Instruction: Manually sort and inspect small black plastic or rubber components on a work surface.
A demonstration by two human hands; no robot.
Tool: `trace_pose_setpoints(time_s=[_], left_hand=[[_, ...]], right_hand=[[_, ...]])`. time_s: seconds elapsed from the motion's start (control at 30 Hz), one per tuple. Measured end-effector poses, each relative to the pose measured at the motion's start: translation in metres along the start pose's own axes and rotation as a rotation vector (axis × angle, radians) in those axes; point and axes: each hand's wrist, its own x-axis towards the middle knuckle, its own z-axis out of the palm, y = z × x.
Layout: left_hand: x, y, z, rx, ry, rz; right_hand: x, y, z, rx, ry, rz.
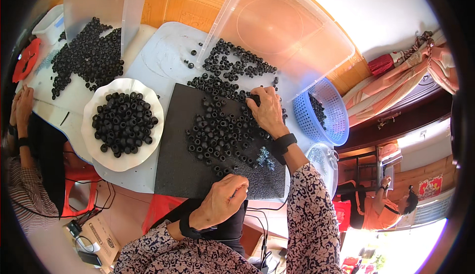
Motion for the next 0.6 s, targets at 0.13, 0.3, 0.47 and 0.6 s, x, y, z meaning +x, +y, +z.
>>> trace_pose_setpoints(time_s=[0.13, 0.3, 0.47, 0.6], left_hand=[[0.0, -0.001, 0.0, 0.011, -0.006, 0.013], [-0.001, -0.002, 0.001, 0.01, -0.003, 0.025], [-0.001, -0.001, 0.0, 0.005, 0.003, 0.056], [-0.002, -0.005, 0.0, 0.019, -0.014, 0.067]], right_hand=[[0.003, 0.003, 0.006, 0.074, -0.038, 0.018], [0.005, -0.002, 0.001, 0.086, -0.085, 0.029], [0.003, -0.017, 0.001, 0.08, -0.068, 0.086], [0.007, -0.026, 0.004, 0.083, -0.086, 0.036]])
